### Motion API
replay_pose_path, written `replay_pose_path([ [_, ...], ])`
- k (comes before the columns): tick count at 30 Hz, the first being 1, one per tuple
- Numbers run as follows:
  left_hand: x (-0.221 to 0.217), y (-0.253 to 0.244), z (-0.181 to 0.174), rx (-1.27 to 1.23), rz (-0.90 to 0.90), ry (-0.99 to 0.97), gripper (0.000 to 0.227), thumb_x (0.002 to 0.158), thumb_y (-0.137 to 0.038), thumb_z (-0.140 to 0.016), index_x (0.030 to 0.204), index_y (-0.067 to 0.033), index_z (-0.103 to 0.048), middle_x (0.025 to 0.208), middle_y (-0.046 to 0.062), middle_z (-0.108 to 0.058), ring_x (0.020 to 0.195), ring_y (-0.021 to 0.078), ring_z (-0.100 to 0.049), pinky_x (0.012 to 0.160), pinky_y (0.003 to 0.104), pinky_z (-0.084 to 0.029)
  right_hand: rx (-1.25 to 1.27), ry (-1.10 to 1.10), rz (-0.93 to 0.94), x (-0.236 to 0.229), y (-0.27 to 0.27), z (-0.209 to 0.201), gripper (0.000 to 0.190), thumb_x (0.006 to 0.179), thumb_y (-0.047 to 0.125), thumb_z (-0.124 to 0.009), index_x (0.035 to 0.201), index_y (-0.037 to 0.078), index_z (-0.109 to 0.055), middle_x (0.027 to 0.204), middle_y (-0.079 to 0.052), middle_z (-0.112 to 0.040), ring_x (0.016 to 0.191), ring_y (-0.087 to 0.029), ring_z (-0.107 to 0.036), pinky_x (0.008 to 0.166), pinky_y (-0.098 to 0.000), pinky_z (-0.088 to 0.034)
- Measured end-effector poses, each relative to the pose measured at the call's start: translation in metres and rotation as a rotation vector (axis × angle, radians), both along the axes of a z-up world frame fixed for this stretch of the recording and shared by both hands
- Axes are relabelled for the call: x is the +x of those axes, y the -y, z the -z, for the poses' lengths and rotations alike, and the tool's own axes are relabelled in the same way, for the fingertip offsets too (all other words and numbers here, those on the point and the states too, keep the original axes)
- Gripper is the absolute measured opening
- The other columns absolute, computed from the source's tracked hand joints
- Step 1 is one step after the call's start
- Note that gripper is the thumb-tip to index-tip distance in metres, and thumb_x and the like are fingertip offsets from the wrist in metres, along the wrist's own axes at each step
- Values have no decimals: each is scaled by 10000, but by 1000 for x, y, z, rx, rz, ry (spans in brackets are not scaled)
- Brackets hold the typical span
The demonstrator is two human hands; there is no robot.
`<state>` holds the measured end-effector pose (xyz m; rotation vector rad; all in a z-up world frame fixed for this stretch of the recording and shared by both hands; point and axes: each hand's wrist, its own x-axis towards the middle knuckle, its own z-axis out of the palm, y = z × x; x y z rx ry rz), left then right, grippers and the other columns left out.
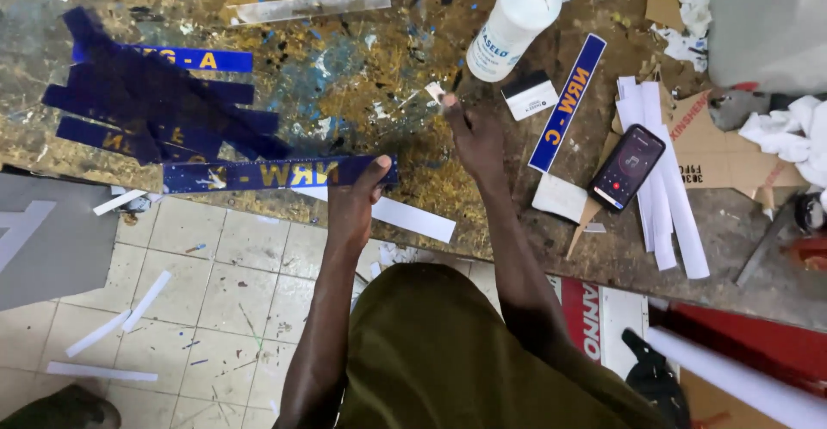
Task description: The person uses scissors to cut a blue sticker with yellow text into smaller pieces on a cluttered workbench. They then peel the backing off the cut sticker pieces and apply glue to the back of one piece using a bottle.
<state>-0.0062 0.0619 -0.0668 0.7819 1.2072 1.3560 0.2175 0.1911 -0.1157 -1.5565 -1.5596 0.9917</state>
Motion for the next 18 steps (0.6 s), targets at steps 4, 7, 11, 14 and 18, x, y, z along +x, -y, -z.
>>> replay_pose_path([
  [4,-2,4,2,12,19,14,517,1128,-326,-806,719,-260,-497,623,-80,-372,584,82,-367,676,356,-356,97,175,-62,-17,19,-77,581,1116,601,-774,767,160,-627,570,-31,-537,515,-198,-574,596,-411,-503],
  [7,-4,6,1,29,12,12,501,1147,-313,-784,722,-255,-527,618,-73,-391,581,78,-365,666,341,-358,111,274,-124,-19,20,-77,487,1074,502,-825,936,58,-683,677,-97,-601,616,-276,-650,633,-489,-509],
  [11,-8,7,2,53,-3,28,502,1146,-279,-774,715,-263,-517,608,-69,-375,579,70,-335,674,325,-355,99,230,-226,-9,7,-35,479,1216,519,-539,1101,66,-640,726,-84,-563,602,-266,-553,653,-534,-454],
  [14,-10,7,5,71,-10,48,497,1155,-269,-763,716,-256,-530,601,-71,-381,574,71,-331,666,328,-348,114,168,-126,-8,-5,-4,625,1276,546,-391,817,150,-544,582,-47,-425,509,-234,-419,641,-482,-403],
  [18,-10,11,8,64,-38,79,477,1153,-230,-763,726,-237,-549,601,-60,-405,582,75,-341,667,328,-334,145,253,-35,-1,-12,19,782,1224,681,-515,600,214,-450,487,-30,-390,454,-196,-385,608,-401,-386],
])
